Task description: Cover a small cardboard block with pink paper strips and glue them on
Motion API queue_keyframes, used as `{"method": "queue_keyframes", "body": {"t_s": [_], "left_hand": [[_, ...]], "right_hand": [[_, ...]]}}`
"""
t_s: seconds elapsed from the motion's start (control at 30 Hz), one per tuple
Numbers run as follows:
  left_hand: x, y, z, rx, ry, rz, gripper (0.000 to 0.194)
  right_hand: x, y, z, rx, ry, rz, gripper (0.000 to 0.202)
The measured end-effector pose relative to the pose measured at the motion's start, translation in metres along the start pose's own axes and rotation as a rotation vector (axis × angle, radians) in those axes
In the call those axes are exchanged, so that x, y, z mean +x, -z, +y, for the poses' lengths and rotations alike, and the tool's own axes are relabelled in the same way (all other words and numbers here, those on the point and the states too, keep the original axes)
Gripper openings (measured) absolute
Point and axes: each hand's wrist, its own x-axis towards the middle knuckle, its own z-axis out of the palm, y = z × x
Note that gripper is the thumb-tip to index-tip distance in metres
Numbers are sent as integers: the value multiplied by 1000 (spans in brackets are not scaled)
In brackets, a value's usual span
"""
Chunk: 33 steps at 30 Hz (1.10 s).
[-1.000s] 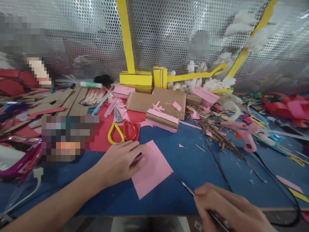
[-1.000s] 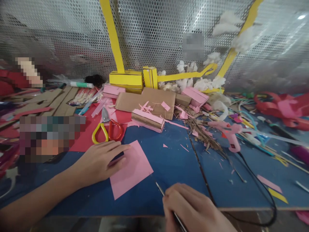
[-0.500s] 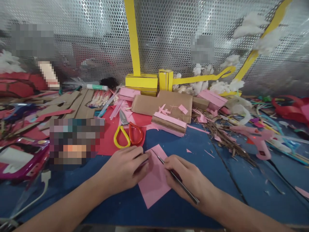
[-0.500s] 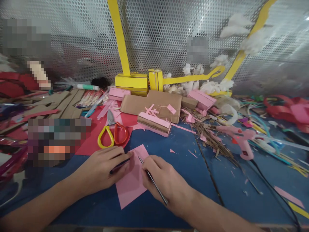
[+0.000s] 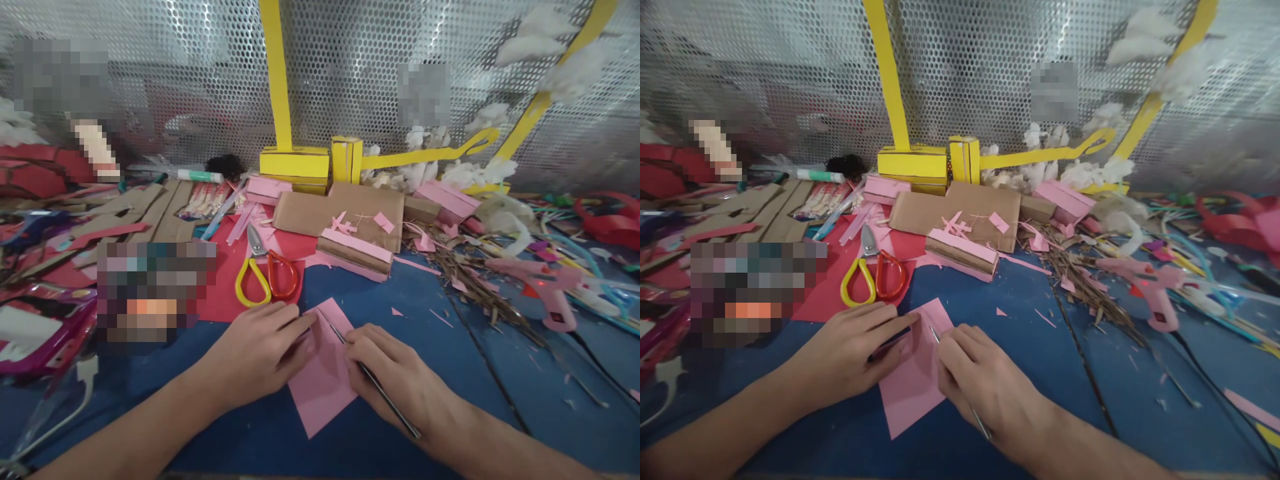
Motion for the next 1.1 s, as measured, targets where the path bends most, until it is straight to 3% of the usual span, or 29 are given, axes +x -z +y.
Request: {"method": "queue_keyframes", "body": {"t_s": [0.4,1.1], "left_hand": [[1,0,0,30,-10,-39,35],[3,1,1,56,-18,-13,31]], "right_hand": [[6,10,-8,-21,-5,-113,25],[-18,9,-15,12,-29,-83,26]]}}
